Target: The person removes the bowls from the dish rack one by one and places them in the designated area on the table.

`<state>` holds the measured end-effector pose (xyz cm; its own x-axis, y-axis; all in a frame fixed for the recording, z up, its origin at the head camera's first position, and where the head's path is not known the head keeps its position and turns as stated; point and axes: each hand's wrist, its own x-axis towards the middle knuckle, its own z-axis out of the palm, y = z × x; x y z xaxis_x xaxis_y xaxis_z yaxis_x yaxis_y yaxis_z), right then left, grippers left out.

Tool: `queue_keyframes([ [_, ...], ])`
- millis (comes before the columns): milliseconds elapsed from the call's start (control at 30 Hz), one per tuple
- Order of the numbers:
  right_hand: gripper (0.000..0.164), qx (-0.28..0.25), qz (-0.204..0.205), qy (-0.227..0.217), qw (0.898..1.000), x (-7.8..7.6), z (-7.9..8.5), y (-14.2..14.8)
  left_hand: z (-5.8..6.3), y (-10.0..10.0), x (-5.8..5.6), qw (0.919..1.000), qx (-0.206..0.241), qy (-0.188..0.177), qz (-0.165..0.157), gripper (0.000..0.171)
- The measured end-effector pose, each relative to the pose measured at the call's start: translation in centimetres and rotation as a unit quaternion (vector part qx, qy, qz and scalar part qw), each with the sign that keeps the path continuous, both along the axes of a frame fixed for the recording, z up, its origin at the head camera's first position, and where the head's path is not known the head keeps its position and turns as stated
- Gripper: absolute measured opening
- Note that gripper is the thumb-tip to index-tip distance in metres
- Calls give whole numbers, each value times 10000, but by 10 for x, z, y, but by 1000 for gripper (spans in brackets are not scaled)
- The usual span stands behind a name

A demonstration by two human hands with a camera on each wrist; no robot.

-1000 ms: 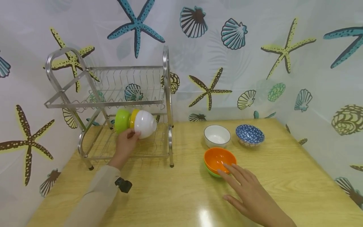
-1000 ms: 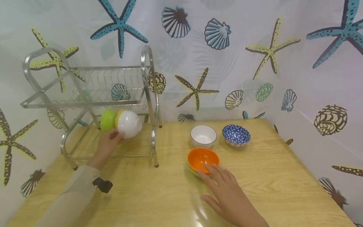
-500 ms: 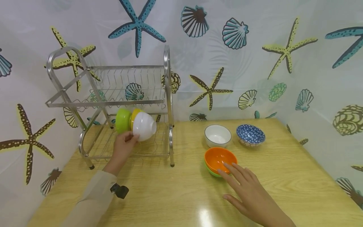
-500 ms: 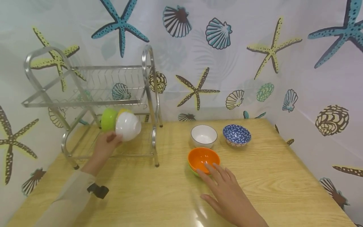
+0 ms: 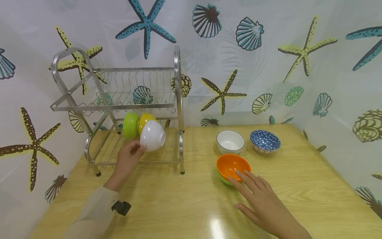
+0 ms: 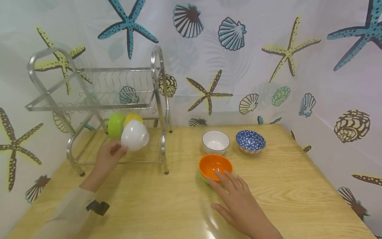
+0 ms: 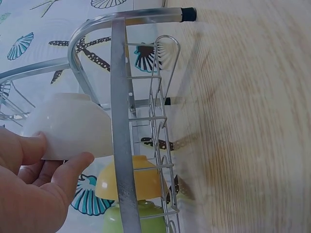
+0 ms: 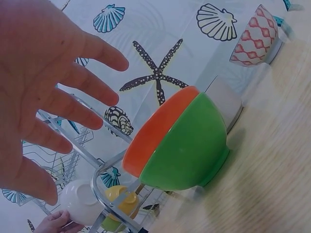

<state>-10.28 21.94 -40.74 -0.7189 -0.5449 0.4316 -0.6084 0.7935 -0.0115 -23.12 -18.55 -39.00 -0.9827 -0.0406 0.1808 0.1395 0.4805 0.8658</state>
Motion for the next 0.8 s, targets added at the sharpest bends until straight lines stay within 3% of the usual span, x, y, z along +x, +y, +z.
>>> queue_keyframes([
  [433,64,13,-34,-23,10000,0,1,-1,2,6,20,9988,-277,358,-169,26],
  [800,75,32,-190,-188,9996,-1,-1,-3,9,4,45,9937,-454,820,-615,19],
])
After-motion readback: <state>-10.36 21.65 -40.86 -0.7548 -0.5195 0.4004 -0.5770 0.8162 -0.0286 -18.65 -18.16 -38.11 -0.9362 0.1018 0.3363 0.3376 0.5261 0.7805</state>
